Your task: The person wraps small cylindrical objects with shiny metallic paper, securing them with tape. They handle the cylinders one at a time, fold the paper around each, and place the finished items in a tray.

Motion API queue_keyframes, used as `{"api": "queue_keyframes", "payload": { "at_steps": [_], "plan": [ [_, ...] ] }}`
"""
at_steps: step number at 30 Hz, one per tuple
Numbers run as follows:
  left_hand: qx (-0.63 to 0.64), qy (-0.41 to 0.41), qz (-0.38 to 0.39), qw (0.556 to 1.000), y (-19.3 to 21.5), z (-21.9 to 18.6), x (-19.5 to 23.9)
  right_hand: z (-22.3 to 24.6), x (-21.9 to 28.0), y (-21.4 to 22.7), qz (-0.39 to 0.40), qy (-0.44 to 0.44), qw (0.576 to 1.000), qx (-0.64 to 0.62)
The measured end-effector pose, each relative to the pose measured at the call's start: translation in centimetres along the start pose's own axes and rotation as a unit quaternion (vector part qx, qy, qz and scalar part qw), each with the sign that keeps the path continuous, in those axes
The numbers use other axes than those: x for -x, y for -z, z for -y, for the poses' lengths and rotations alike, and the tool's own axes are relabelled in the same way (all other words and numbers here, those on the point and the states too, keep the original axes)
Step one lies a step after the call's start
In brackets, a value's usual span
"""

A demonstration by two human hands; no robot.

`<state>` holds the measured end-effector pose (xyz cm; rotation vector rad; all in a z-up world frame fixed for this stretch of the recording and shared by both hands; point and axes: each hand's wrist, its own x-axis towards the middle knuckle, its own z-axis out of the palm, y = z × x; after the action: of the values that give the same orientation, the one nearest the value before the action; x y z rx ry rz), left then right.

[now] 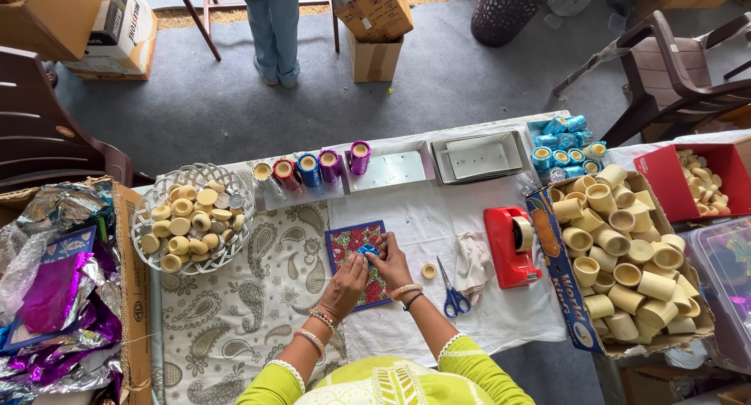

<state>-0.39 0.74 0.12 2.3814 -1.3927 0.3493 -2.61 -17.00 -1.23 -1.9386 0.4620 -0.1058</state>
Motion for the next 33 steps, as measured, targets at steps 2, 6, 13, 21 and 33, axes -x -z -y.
{"api": "queue_keyframes", "payload": {
  "at_steps": [2,6,13,21,33],
  "plan": [
    [-0.017,-0.002,-0.007,1.0,0.4,-0.1,0.0,-1.0,-0.4,0.0,0.04,-0.065,0.99,-0.12],
    [-0.02,0.003,-0.011,1.0,1.1,0.0,-0.2,-2.2,-1.0,0.0,0.094,-0.15,0.944,-0.28],
    [0.205,0.149,0.034,0.967,5.2,0.1,-3.0,-4.1,-2.7,-0.5,0.098,-0.163,0.91,-0.368],
    [0.227,0.201,0.121,0.945,1.8,1.6,-5.8,-4.3,-0.6,2.1,0.162,-0.256,0.848,-0.435],
    [0.732,0.399,0.035,0.551,-1.2,5.4,-1.5,-1.0,2.9,2.6,0.033,-0.108,0.902,-0.417]
  ]
}}
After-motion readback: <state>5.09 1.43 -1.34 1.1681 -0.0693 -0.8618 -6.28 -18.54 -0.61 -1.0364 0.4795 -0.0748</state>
